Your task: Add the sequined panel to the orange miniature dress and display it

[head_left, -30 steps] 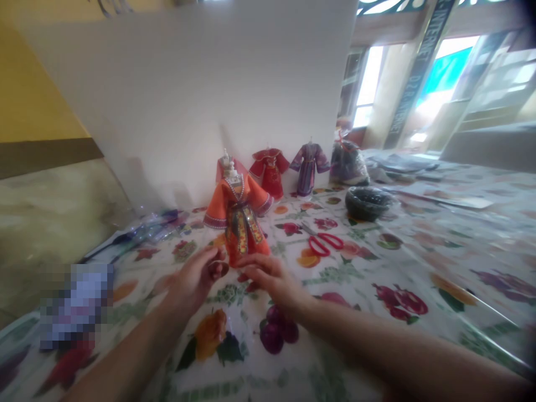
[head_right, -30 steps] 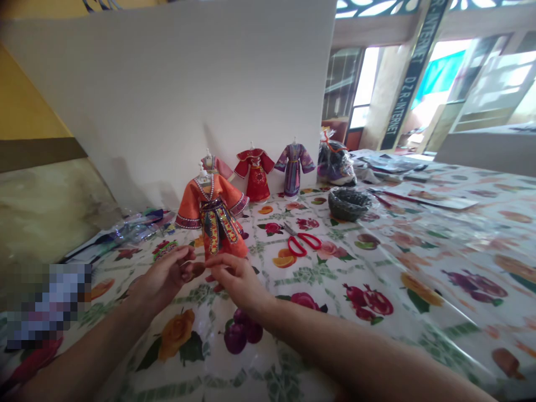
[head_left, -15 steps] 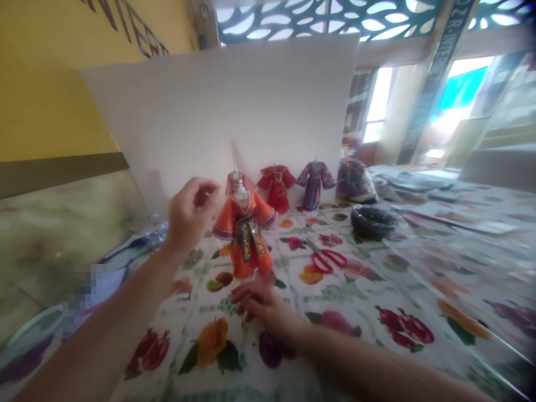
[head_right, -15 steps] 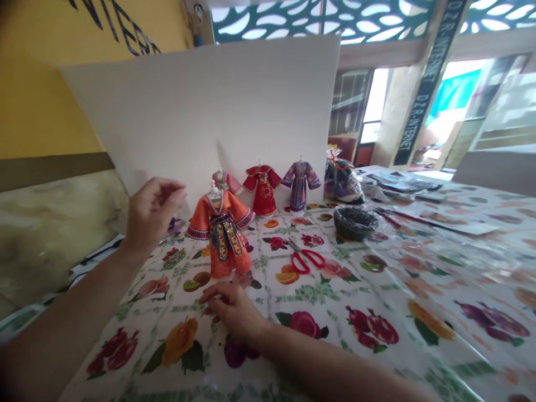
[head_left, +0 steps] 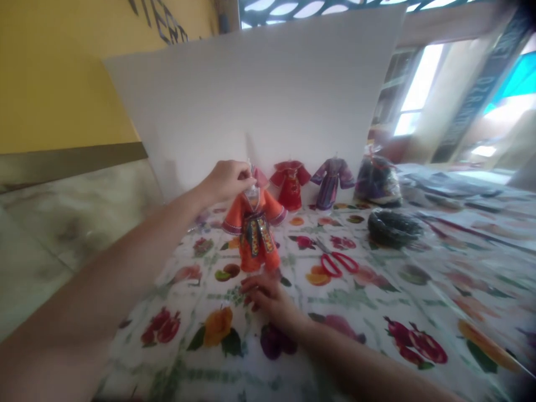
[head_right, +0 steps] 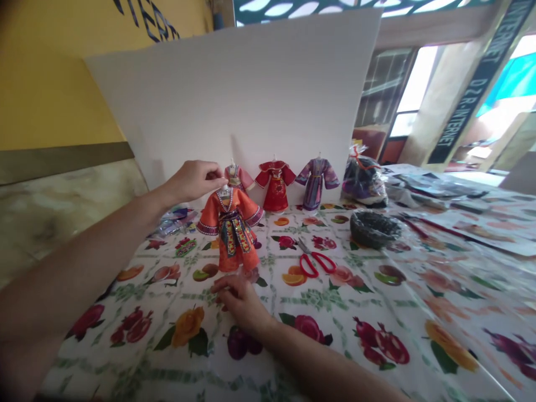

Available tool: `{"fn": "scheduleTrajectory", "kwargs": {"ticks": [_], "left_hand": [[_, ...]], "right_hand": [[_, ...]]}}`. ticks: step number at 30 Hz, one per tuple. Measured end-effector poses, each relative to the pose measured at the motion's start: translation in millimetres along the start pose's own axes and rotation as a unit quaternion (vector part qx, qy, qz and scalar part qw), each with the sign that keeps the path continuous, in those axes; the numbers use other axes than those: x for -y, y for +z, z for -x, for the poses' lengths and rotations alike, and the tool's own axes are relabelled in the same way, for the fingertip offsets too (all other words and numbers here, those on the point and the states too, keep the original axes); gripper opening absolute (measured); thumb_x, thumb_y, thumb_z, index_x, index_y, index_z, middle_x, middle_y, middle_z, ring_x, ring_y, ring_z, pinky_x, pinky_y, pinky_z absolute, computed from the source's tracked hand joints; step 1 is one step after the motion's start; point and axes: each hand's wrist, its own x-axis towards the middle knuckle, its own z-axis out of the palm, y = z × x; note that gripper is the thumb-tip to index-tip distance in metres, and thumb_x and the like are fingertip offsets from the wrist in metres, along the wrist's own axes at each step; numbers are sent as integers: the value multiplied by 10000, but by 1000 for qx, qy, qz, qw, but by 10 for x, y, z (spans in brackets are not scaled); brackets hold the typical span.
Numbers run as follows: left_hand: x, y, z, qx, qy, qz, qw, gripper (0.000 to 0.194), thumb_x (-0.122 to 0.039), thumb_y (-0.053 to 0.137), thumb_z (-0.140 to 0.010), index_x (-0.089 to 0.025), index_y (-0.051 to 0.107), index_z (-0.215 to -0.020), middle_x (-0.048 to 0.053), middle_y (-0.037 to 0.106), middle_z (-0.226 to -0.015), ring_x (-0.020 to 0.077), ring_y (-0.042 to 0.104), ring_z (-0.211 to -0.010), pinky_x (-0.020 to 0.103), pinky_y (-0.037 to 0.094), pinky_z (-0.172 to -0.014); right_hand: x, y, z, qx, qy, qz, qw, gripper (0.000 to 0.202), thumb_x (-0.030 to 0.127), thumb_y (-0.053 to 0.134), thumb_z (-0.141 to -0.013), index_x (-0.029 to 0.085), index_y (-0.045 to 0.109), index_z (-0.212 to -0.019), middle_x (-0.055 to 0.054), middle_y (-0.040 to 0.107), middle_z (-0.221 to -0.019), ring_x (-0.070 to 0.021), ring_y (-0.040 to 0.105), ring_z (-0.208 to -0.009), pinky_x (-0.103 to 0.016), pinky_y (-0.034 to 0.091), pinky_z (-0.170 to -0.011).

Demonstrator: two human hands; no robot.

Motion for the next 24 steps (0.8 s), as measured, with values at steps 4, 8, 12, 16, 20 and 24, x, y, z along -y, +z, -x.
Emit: {"fn": "scheduleTrajectory", "kwargs": {"ticks": [4,8,12,16,20,24], "left_hand": [[83,-78,-73,12,-9,-2,1000,115,-212,660,-792,-167,691,-691,34,670,-697,146,544,-638,310,343,-646],[225,-289,-244,-13,-33,-9,999,103,-222,711,-764,-148,708,-693,43,653,-692,151,534,-647,328,347,-685],[416,-534,-443,-46,-64,-21,997,87,-210,728,-746,-128,717,-722,36,620,-679,167,529,-687,346,360,-740],[694,-634,-568,-75,-100,-52,991,90,-227,720,-740,-139,711,-729,38,619,-689,172,521,-686,355,377,-752],[1046,-585,-653,-116,-131,-39,984,60,-202,726,-711,-153,694,-701,47,628,-709,179,528,-695,356,391,-753],[1382,-471,-763,-146,-153,-39,977,80,-196,719,-715,-162,663,-668,43,612,-674,183,510,-685,361,393,-750]], "right_hand": [[26,-2,15,-13,15,-9,1000,133,220,602,-815,227,715,-883,-39,666,-1038,-155,638,-807,-288,507,-686],[67,4,30,-20,25,-13,999,113,260,623,-803,238,719,-859,-34,676,-1022,-166,633,-807,-303,508,-703],[45,-4,8,-15,37,-16,999,103,256,632,-786,242,714,-847,-29,677,-950,-167,622,-781,-306,499,-704],[12,-10,-6,-12,52,-17,998,115,230,596,-806,233,698,-858,-40,673,-956,-164,622,-754,-315,492,-709],[58,-11,36,4,42,11,999,153,215,557,-840,235,698,-896,-58,665,-1102,-178,643,-843,-343,507,-796],[72,-16,66,25,-2,35,999,178,218,536,-875,253,700,-935,-56,655,-1141,-194,648,-932,-362,514,-872]]}}
